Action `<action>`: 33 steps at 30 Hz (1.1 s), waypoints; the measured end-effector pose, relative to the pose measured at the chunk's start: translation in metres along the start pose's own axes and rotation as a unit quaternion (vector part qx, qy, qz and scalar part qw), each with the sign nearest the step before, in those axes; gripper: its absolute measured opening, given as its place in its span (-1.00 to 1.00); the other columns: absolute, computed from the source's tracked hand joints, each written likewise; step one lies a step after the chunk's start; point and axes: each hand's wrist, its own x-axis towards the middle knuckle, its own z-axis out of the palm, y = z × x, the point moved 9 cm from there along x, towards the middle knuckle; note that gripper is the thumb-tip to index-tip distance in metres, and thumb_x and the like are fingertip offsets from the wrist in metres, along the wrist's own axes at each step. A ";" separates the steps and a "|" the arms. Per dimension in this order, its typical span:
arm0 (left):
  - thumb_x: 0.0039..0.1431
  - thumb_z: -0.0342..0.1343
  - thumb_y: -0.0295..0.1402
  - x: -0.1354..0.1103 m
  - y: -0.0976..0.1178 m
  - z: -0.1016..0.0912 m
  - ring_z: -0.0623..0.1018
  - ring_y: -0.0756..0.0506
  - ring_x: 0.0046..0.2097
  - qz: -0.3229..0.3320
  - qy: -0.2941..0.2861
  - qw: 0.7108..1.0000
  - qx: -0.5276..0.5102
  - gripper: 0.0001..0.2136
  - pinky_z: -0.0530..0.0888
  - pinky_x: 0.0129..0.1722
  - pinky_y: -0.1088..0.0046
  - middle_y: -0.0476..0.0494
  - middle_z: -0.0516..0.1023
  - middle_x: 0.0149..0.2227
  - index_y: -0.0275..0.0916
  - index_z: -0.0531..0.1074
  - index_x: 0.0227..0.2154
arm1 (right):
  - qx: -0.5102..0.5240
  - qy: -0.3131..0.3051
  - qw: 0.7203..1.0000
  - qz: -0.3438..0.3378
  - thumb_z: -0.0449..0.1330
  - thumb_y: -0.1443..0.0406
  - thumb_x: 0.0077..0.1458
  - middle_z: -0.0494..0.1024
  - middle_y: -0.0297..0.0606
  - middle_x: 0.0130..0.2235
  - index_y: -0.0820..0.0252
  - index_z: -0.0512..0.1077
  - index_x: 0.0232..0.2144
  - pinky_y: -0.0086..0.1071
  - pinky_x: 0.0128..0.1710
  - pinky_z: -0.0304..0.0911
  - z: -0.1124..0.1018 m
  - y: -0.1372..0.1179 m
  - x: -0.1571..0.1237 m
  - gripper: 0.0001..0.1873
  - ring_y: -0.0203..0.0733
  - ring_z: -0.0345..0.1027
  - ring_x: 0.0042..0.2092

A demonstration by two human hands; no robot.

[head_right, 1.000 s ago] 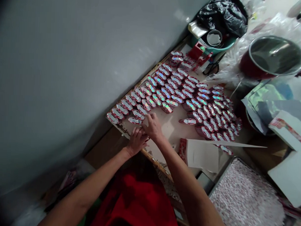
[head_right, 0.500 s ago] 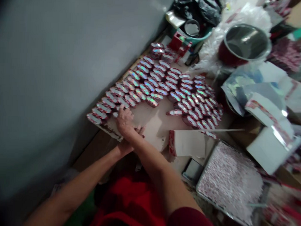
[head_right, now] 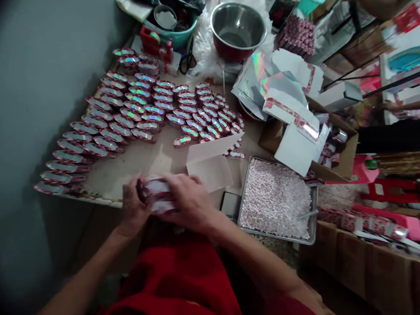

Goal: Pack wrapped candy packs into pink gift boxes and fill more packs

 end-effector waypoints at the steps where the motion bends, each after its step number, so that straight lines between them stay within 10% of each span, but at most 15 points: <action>1: 0.31 0.16 0.09 0.005 0.024 0.009 0.45 -0.33 0.17 0.010 0.002 1.000 -0.014 -0.18 0.47 0.19 0.05 -0.43 0.37 0.21 -0.25 0.02 0.43 | -0.017 0.034 0.998 0.048 0.40 0.00 0.10 0.53 -0.08 0.16 -0.01 0.18 0.41 0.01 0.19 0.31 -0.023 0.038 -0.021 -0.08 0.15 0.44 0.14; 4: 0.29 0.23 0.05 0.032 0.085 0.063 0.41 -0.33 0.28 0.053 -0.031 0.997 -0.056 -0.13 0.45 0.26 0.10 -0.46 0.34 0.27 -0.23 -0.05 0.46 | -0.026 0.098 0.986 0.133 0.44 -0.01 0.04 0.53 0.03 0.15 0.12 0.19 0.36 -0.04 0.09 0.37 -0.057 0.153 -0.052 -0.04 0.16 0.47 0.07; 8: 0.31 0.24 -0.09 0.064 0.105 0.148 0.42 -0.37 0.28 0.091 -0.117 0.989 -0.024 -0.21 0.41 0.29 0.00 -0.50 0.38 0.26 -0.30 0.04 0.43 | -0.045 0.058 0.991 0.116 0.48 0.05 0.00 0.51 0.08 0.17 0.24 0.19 0.33 -0.08 0.15 0.30 -0.036 0.247 -0.027 -0.03 0.15 0.44 0.12; 14: 0.39 0.01 -0.44 0.058 0.089 0.187 0.41 -0.40 0.31 0.044 -0.141 0.978 0.151 -0.49 0.17 0.42 -0.23 -0.50 0.43 0.28 -0.35 0.24 0.37 | -0.152 -0.096 0.984 -0.004 0.38 0.30 0.11 0.44 0.07 0.27 0.19 0.31 0.31 -0.02 0.29 0.06 0.021 0.250 -0.007 -0.26 0.21 0.27 0.26; 24: 0.44 -0.10 -0.46 0.079 0.091 0.196 0.38 -0.47 0.33 -0.073 -0.042 0.983 0.163 -0.50 0.28 0.32 -0.35 -0.53 0.36 0.35 -0.28 0.28 0.39 | -0.150 -0.020 0.988 0.019 0.04 0.40 0.33 0.36 0.12 0.34 0.14 0.31 0.36 0.17 0.36 -0.03 0.029 0.241 0.029 -0.42 0.23 0.11 0.39; 29: 0.37 0.08 -0.41 0.055 0.084 0.162 0.35 -0.38 0.37 0.029 -0.136 0.971 0.194 -0.41 0.35 0.36 -0.17 -0.40 0.34 0.35 -0.09 0.22 0.43 | -0.125 0.110 0.985 0.039 0.22 0.22 0.29 0.49 0.04 0.23 -0.12 0.52 0.16 0.21 0.18 0.27 -0.005 0.213 -0.021 -0.60 0.28 0.36 0.23; 33: 0.35 -0.03 -0.49 0.018 -0.017 0.015 0.41 -0.25 0.34 -0.009 -0.038 0.974 0.224 -0.46 0.36 0.40 -0.03 -0.31 0.47 0.23 -0.09 0.27 0.36 | 0.026 0.195 0.979 0.048 0.25 0.20 0.30 0.66 -0.18 -0.22 -0.10 0.56 -0.11 -0.12 -0.19 0.49 0.019 0.149 -0.044 -0.87 0.01 0.58 -0.22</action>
